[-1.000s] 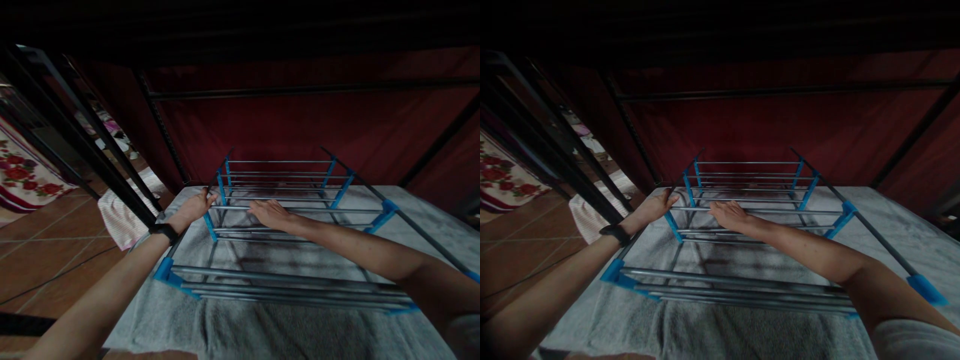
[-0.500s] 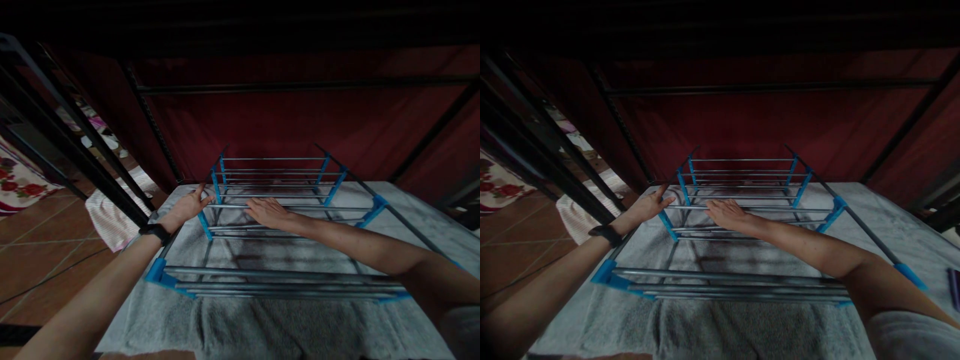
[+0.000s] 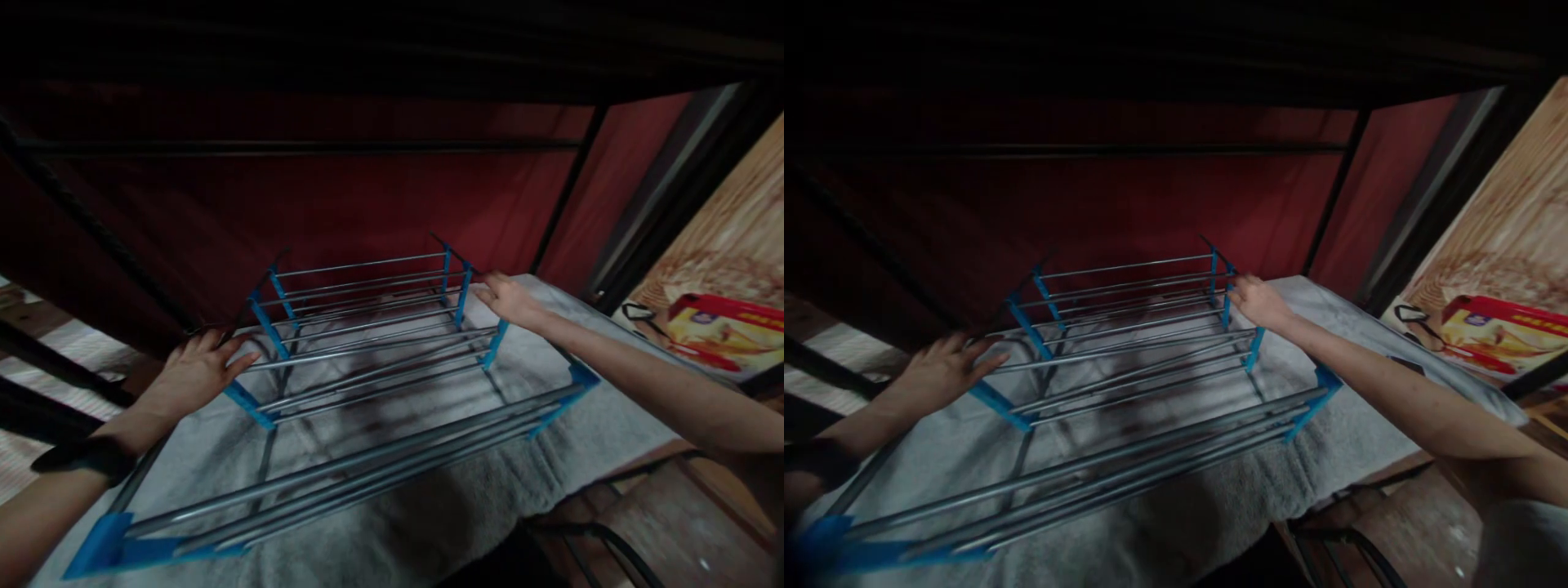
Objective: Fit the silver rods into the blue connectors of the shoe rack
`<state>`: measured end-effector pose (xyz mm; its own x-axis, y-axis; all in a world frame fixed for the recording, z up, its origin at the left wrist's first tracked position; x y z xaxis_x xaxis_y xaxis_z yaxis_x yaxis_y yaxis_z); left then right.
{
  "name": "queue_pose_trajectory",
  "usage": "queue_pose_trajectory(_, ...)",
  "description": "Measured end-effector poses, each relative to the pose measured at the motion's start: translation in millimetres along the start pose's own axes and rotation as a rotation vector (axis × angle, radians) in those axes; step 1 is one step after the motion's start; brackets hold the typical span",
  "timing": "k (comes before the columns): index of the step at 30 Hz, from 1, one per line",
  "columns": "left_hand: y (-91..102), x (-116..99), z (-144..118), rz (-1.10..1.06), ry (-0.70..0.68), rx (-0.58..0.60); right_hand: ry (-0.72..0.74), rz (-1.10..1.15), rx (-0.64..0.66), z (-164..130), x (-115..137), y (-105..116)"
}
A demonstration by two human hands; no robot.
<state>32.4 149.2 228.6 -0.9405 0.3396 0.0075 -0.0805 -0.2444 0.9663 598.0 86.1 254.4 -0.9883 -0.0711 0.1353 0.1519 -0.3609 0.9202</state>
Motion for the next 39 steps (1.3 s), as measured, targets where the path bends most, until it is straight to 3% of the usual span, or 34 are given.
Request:
queue_pose_trajectory(3, -1.5, -13.0, 6.6, 0.005, -0.116, -0.01, -0.3, 0.211, 0.089, -16.4, -63.5, -12.3)
queue_pose_trajectory(5, -2.0, -38.8, 13.5, -0.075, -0.205, 0.009, -0.394, 0.424, 0.157, -28.7, -82.7, -26.9)
queue_pose_trajectory(9, -7.6, -133.0, 27.3, -0.235, -0.396, 0.158, -0.461, 0.755, 0.192, -39.3, -85.1, -48.9)
queue_pose_trajectory(14, -28.3, -265.7, 48.7, -0.292, -0.548, 0.345, -0.493, 0.831, 0.188, -35.6, -81.3, -55.8)
queue_pose_trajectory(17, -46.6, -325.0, 66.3, -0.33, -0.6, 0.381, -0.536, 0.844, 0.177, -34.7, -84.3, -59.8)
queue_pose_trajectory(20, -63.3, -365.4, 81.4, -0.392, -0.605, 0.379, -0.56, 0.861, 0.178, -34.1, -87.1, -66.1)
queue_pose_trajectory(24, -70.0, -385.1, 92.4, -0.415, -0.494, 0.319, -0.555, 0.893, 0.194, -32.4, -85.3, -72.6)
queue_pose_trajectory(31, -50.3, -371.7, 92.8, -0.464, -0.43, 0.23, -0.539, 0.861, 0.196, -32.4, -71.0, -72.6)
queue_pose_trajectory(39, -47.7, -369.6, 90.9, -0.489, -0.419, 0.187, -0.519, 0.774, 0.211, -33.0, -69.0, -67.5)
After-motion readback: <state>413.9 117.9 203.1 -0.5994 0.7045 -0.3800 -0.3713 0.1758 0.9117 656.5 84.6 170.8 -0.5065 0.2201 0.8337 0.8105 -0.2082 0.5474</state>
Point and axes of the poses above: each hand's wrist, its own z-axis towards the middle knuckle, its own y-axis out of the back of the hand, x = y × z, the point moved 4 cm from there along z, towards the middle knuckle, and after that the axes turned 8 degrees about -z, right-handed, at the moved point
